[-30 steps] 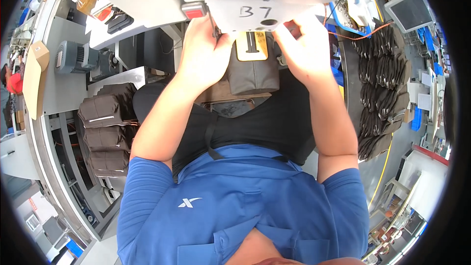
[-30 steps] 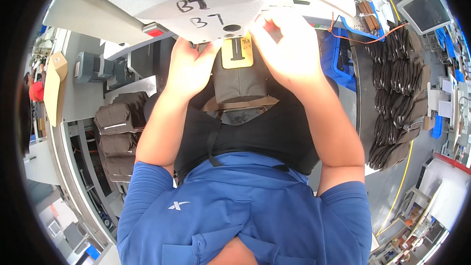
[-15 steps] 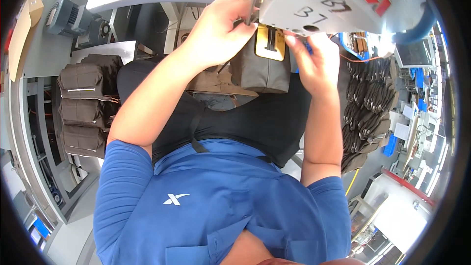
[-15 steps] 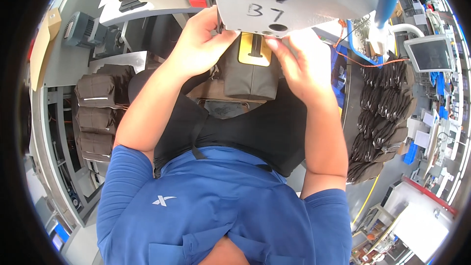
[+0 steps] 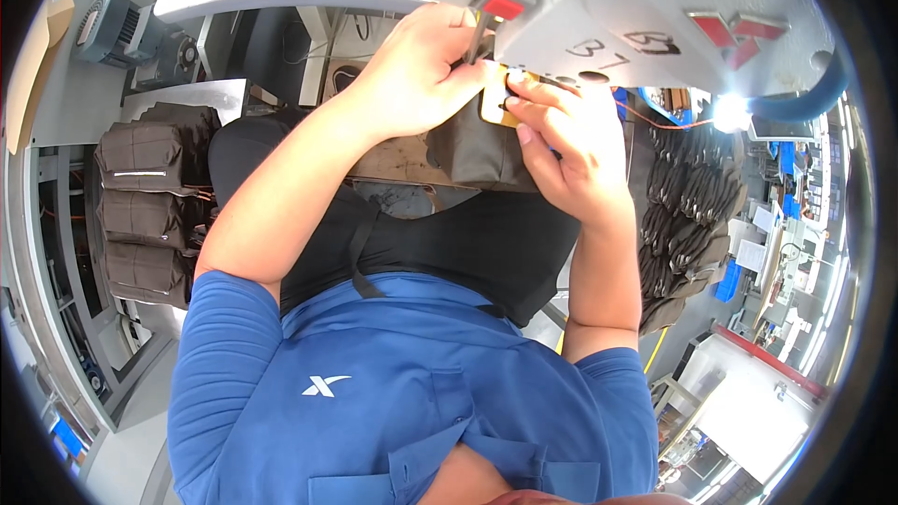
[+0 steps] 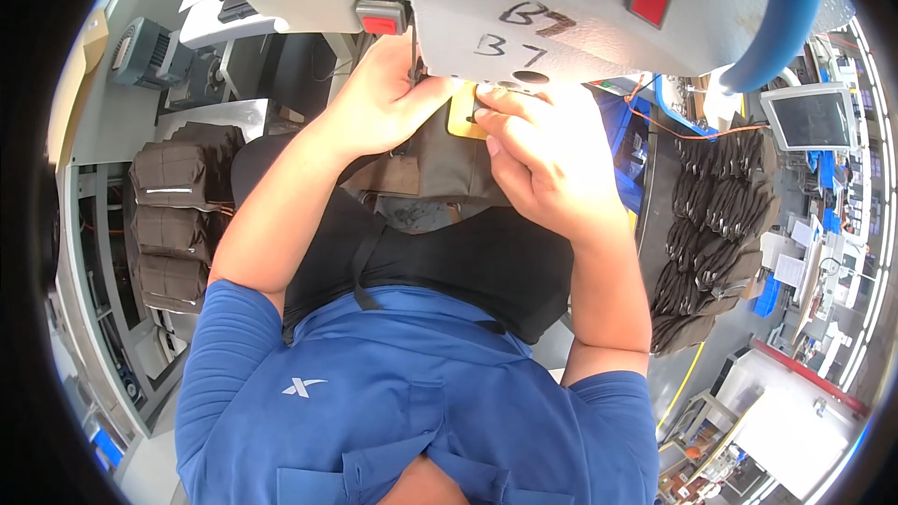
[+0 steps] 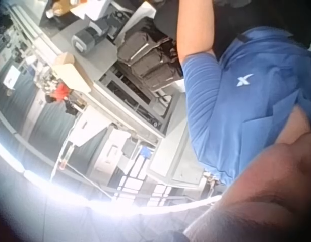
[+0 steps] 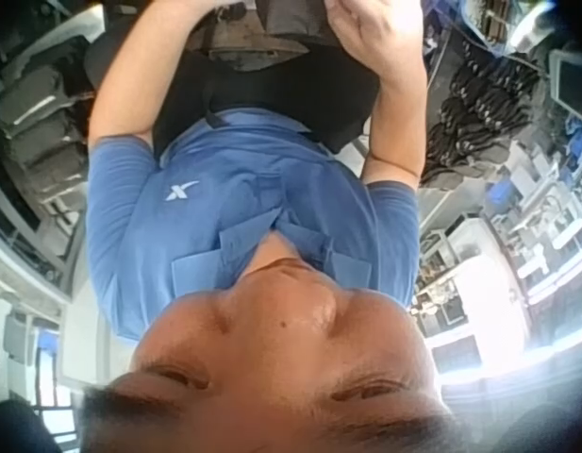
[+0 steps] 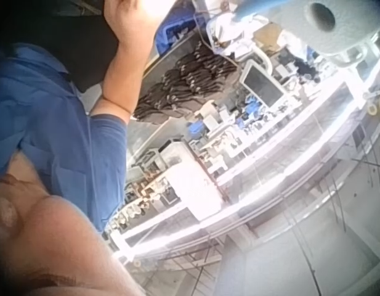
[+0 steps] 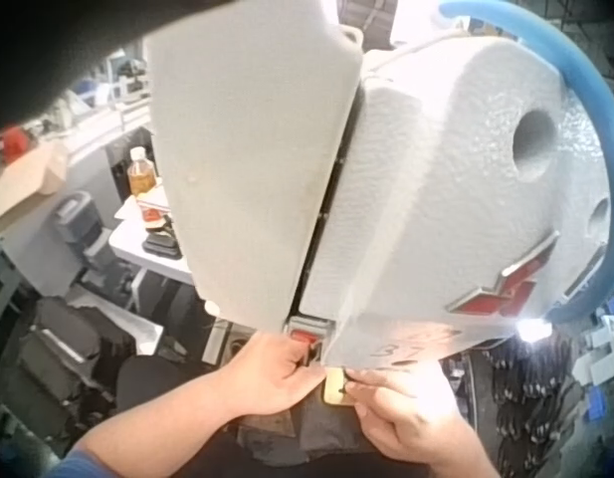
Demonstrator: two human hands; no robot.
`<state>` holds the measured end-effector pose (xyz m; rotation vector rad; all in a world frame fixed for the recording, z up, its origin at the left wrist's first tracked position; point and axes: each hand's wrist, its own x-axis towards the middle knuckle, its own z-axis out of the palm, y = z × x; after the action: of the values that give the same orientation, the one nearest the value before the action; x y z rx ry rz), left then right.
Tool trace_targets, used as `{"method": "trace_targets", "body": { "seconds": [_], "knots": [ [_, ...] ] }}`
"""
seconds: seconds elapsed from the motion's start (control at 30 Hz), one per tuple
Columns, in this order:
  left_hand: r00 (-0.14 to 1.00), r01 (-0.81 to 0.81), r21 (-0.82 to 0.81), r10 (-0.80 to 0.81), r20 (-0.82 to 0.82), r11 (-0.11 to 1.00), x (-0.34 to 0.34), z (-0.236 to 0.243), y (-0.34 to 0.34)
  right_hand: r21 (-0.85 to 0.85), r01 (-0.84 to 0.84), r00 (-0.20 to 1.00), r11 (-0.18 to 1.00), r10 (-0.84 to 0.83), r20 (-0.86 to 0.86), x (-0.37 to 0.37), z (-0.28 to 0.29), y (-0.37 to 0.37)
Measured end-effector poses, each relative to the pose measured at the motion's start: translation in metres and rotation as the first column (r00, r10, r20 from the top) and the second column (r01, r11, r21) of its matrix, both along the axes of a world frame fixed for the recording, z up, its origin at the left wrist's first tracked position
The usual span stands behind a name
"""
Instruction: Sewing and finishing a leather or fabric pouch using an industrial sewing machine.
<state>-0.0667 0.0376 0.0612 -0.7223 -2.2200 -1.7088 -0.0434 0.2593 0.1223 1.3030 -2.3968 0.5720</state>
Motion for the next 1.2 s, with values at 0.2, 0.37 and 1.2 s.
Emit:
{"method": "trace_targets", "body": {
  "seconds": [0.2,0.37,1.2],
  "knots": [
    [0.996,0.008,-0.076,-0.014,-0.084,0.997,-0.002,-0.002,-0.008,0.042,0.099,0.995,0.994,-0.098,-0.013,0.007,0.005,-0.012],
    [0.973,0.165,-0.150,-0.136,0.185,0.975,0.004,0.012,-0.016,0.033,0.087,0.996,0.996,-0.086,-0.023,0.014,0.014,-0.021],
    [0.905,0.039,0.238,-0.135,0.404,0.970,0.014,-0.008,-0.013,-0.097,0.169,0.985,0.981,-0.168,0.028,0.029,-0.004,-0.029]
  ]
}}
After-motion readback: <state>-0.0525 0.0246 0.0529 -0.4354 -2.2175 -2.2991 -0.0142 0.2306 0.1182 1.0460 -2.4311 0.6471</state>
